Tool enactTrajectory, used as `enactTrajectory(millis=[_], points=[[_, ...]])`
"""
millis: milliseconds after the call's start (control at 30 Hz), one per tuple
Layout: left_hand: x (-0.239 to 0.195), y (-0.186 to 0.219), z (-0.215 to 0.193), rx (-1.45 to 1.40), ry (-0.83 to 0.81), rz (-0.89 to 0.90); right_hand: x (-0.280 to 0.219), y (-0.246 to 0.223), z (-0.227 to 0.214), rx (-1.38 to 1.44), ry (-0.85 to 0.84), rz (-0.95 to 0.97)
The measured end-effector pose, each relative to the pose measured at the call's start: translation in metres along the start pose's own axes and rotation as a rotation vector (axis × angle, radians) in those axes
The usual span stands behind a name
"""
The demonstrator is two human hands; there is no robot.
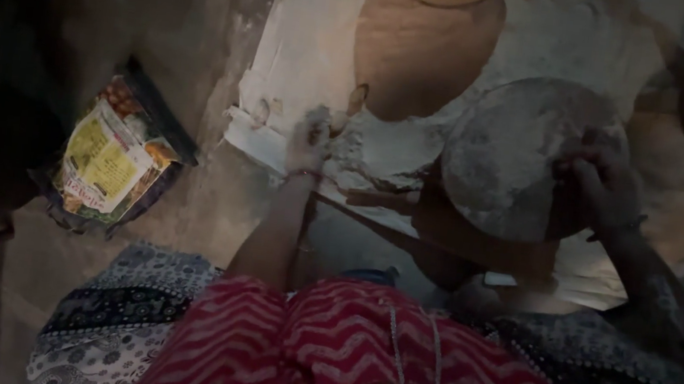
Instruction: The person kneads dough, rolls it into a ball, flattens it with a rolling pin, and places the flattened dough on a nearby surface. This process is repeated multiple times.
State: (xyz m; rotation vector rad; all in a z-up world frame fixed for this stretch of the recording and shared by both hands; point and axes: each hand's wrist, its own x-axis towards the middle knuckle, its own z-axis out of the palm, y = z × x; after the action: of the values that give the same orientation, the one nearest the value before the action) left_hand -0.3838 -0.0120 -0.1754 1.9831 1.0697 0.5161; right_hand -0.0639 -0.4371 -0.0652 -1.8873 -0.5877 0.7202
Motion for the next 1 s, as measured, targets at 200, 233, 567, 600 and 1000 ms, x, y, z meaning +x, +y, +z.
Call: enactTrajectory(millis=[200, 233, 567, 600, 1000], points=[[0.014, -0.010, 0.049, 0.300, 0.049, 0.341, -0.002, -0.001, -0.002, 0.069, -0.022, -0.063], [0.024, -0.021, 0.056, 0.259, 0.014, 0.226, -0.002, -0.002, -0.002, 0.076, -0.023, -0.071], [0.080, -0.036, 0.079, 0.279, 0.003, 0.076, 0.000, 0.005, -0.003, 0.141, -0.025, -0.066], [0.079, -0.033, 0.086, 0.361, 0.041, 0.211, 0.001, 0.008, -0.002, 0.162, -0.027, -0.074], [0.015, 0.166, 0.072, -0.064, -0.284, 0.294, -0.002, 0.002, 0.001, 0.012, 0.094, -0.129]])
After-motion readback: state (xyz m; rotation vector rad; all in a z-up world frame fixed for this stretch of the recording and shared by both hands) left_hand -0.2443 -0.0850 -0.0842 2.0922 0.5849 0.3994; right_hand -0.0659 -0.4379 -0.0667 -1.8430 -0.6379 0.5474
